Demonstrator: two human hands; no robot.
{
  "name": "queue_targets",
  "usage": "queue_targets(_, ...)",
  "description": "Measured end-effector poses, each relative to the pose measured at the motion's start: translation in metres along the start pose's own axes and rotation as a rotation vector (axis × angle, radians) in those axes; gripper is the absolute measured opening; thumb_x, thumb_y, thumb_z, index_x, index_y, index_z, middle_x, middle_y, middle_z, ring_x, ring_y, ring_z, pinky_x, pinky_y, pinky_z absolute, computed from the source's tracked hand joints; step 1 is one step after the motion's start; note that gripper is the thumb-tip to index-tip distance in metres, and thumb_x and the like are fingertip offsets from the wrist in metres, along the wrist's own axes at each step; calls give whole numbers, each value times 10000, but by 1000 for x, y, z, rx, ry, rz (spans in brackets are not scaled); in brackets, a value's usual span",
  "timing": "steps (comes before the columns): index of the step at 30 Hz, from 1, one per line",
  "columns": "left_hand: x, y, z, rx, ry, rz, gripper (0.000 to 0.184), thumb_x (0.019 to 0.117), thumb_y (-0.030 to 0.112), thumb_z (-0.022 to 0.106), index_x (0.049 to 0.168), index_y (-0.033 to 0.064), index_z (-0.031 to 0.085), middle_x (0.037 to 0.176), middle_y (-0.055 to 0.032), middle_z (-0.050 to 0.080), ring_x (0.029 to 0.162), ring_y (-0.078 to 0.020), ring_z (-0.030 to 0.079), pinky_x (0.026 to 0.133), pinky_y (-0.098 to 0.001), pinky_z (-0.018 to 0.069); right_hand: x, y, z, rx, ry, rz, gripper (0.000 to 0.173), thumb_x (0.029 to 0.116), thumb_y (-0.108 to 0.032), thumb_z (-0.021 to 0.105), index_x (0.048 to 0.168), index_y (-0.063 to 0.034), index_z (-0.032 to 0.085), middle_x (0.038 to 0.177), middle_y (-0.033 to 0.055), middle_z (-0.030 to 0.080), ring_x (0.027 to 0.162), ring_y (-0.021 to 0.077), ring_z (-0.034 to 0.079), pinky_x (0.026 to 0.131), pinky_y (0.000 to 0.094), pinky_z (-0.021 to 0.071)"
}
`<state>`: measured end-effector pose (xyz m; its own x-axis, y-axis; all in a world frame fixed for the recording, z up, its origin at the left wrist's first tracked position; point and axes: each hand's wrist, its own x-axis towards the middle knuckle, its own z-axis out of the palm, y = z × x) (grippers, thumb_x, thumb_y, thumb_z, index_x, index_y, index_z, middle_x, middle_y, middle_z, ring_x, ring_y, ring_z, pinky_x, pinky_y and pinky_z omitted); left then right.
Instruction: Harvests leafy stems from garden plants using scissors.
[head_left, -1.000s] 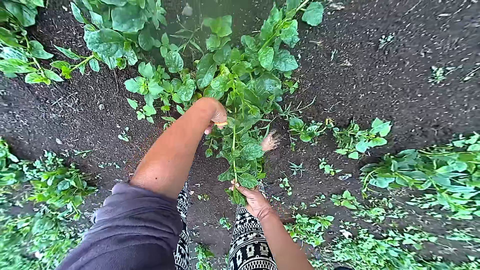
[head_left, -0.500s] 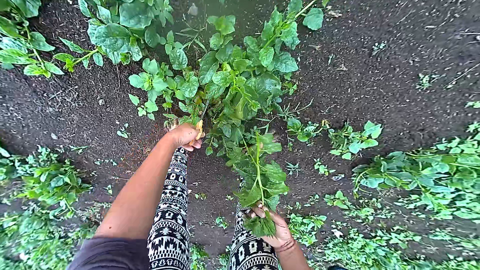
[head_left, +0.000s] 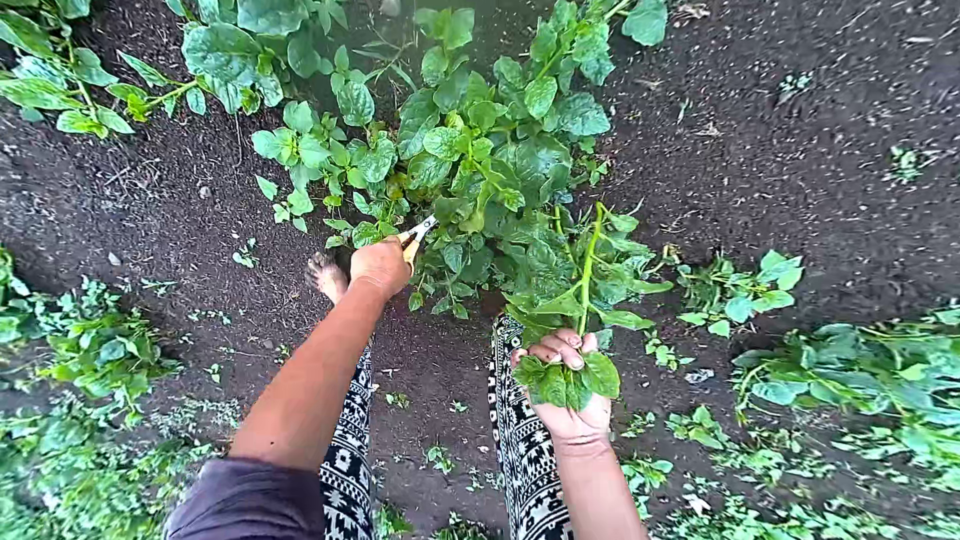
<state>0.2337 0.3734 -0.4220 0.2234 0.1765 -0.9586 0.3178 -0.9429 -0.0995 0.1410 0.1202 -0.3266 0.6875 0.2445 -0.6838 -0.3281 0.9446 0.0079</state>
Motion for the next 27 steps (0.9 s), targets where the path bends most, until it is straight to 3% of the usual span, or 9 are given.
queue_targets(3, 4, -2, 22, -27, 77, 46, 392, 975, 283, 631, 1246, 1, 609, 1122, -251, 701, 1012, -453, 700, 801, -660, 538, 9, -4, 0, -67, 37, -2, 313, 1022, -340, 561, 952, -86, 732, 791, -14, 706, 859, 147, 727, 967, 401, 574)
queue_targets(8, 10, -12, 40, -41, 85, 100, 500, 958, 292, 654, 1332, -24, 553, 1291, -254, 640, 1142, -438, 663, 888, -622, 534, 12, 31, -16, -130, 156, -93, 292, 1023, -324, 561, 933, -107, 735, 814, -7, 717, 865, 147, 732, 912, 382, 599)
queue_targets(11, 15, -17, 35, -11, 68, 161, 467, 961, 269, 653, 1314, -21, 558, 1328, -259, 611, 1209, -436, 622, 921, -603, 514, 19, 49, -18, -218, 249, -138, 326, 1035, -358, 531, 948, -149, 765, 941, -6, 747, 929, 144, 731, 835, 351, 622)
queue_targets(16, 22, -22, 35, -30, 123, 177, 478, 932, 231, 693, 1305, -32, 553, 1237, -269, 635, 1134, -449, 647, 850, -602, 533, 40, 60, -20, -173, 294, -142, 419, 1073, -355, 420, 912, -136, 740, 934, 22, 741, 897, 172, 736, 766, 377, 634)
queue_targets(21, 22, -25, 23, -8, 102, 158, 465, 931, 221, 695, 1285, -52, 570, 1191, -267, 660, 1109, -439, 666, 857, -597, 535, 36, 53, -23, -188, 233, -124, 367, 1046, -356, 511, 939, -98, 749, 929, 44, 733, 916, 188, 732, 807, 391, 630)
queue_targets(27, 28, -18, 16, 18, 108, 162, 447, 955, 229, 661, 1301, -40, 571, 1178, -247, 679, 1100, -424, 677, 867, -589, 533, 35, 58, -28, -160, 243, -91, 342, 1039, -333, 528, 929, -96, 748, 927, 39, 732, 919, 179, 729, 813, 382, 627)
